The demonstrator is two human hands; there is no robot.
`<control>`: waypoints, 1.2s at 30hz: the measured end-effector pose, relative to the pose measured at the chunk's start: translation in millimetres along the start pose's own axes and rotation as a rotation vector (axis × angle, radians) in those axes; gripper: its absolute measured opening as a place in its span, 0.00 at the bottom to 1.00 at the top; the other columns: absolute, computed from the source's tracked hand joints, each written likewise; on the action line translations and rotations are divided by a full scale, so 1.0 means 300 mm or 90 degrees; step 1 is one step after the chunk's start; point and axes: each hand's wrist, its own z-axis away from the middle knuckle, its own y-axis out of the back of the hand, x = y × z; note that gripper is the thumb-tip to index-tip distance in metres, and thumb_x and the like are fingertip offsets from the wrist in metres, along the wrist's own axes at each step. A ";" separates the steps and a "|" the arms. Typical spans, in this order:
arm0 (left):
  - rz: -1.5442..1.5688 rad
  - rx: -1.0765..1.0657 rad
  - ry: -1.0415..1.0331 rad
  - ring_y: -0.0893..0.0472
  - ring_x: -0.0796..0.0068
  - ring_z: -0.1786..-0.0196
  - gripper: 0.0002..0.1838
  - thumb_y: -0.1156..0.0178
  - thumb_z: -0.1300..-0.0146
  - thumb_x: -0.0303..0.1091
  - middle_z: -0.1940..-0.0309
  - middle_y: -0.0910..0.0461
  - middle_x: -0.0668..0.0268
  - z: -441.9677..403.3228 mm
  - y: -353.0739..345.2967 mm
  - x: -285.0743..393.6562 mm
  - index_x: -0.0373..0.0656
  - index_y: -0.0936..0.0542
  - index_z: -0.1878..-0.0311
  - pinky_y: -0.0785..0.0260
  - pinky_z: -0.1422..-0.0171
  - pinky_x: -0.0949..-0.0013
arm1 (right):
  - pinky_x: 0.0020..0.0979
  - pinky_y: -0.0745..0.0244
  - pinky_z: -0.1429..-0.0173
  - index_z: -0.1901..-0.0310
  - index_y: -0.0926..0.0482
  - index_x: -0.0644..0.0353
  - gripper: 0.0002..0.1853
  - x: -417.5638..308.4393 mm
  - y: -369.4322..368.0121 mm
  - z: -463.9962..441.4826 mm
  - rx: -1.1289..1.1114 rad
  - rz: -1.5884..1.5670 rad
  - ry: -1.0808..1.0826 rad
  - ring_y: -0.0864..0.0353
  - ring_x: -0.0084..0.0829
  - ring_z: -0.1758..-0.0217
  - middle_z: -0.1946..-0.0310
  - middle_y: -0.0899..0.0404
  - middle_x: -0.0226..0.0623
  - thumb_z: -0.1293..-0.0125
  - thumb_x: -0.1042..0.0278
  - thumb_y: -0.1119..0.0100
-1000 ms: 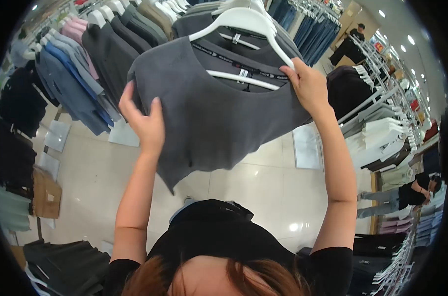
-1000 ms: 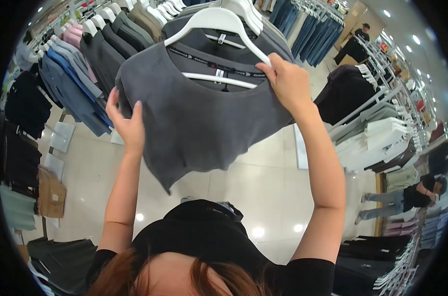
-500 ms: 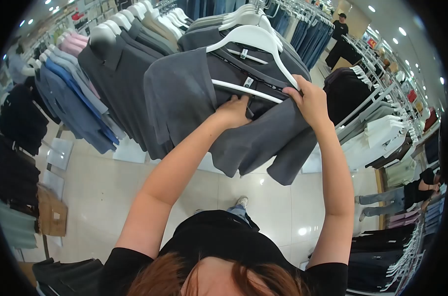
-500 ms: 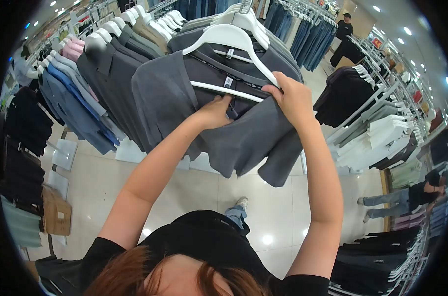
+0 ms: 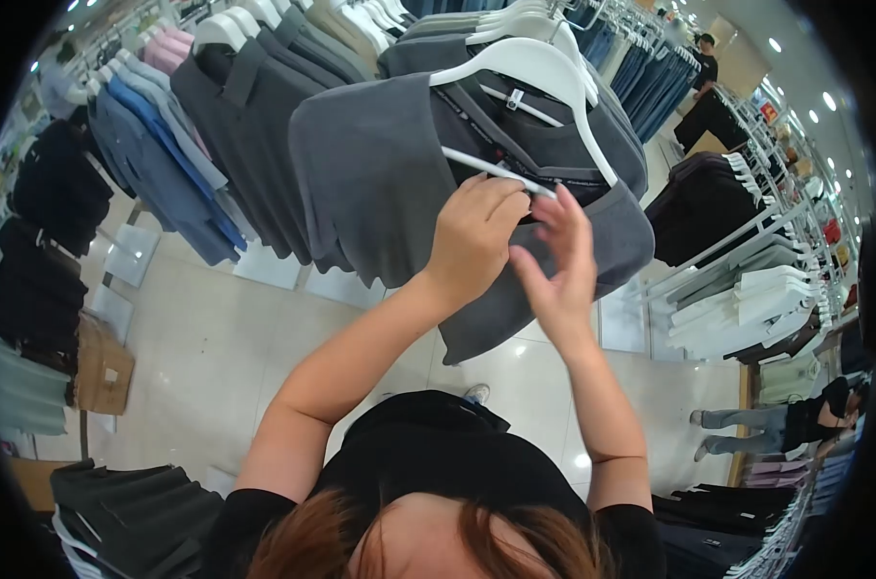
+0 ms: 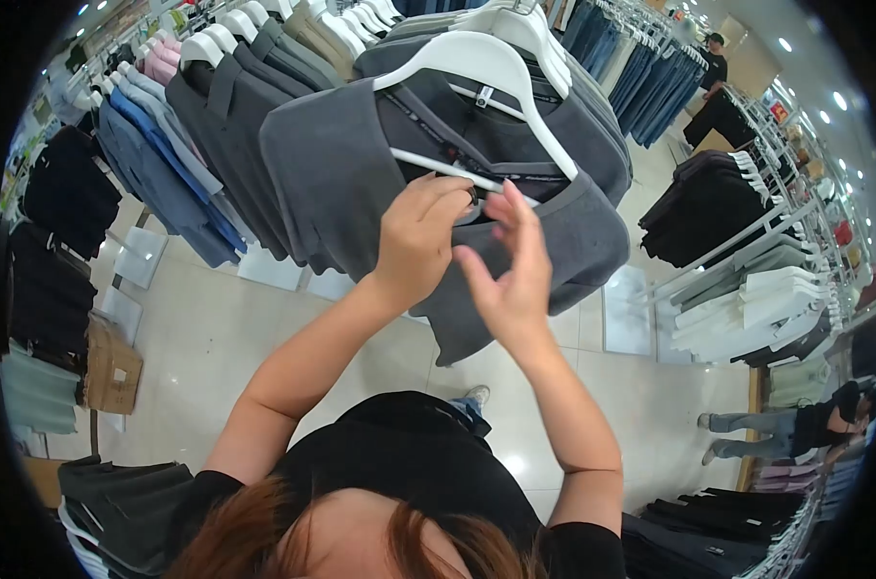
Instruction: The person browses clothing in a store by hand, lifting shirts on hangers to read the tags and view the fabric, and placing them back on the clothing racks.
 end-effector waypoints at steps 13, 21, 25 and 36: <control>0.022 -0.262 0.154 0.36 0.61 0.46 0.23 0.42 0.47 0.24 0.44 0.37 0.58 -0.026 0.127 0.164 0.44 0.25 0.45 0.39 0.45 0.65 | 0.26 0.29 0.46 0.39 0.43 0.68 0.21 0.003 -0.107 0.031 0.015 -0.396 -0.143 0.25 0.27 0.49 0.49 0.28 0.43 0.33 0.79 0.58; 0.320 -0.082 0.455 0.22 0.76 0.62 0.15 0.41 0.43 0.24 0.63 0.20 0.59 0.024 0.209 0.150 0.35 0.23 0.52 0.29 0.59 0.73 | 0.27 0.23 0.57 0.41 0.38 0.67 0.21 -0.099 -0.018 0.030 -0.002 -0.527 -0.286 0.21 0.23 0.60 0.60 0.22 0.38 0.34 0.73 0.49; 0.539 -0.156 0.730 0.20 0.80 0.63 0.13 0.46 0.40 0.20 0.63 0.19 0.58 0.132 0.245 0.105 0.29 0.25 0.51 0.28 0.58 0.78 | 0.25 0.23 0.58 0.38 0.39 0.63 0.24 -0.015 -0.005 0.083 -0.131 -0.426 -0.363 0.21 0.22 0.62 0.62 0.21 0.35 0.34 0.72 0.49; 0.577 -0.153 0.770 0.20 0.75 0.58 0.19 0.47 0.43 0.16 0.58 0.20 0.53 0.194 0.255 0.127 0.27 0.29 0.46 0.26 0.54 0.76 | 0.29 0.24 0.52 0.37 0.36 0.59 0.22 0.030 0.010 0.098 -0.194 -0.486 -0.400 0.21 0.25 0.56 0.54 0.23 0.34 0.31 0.64 0.53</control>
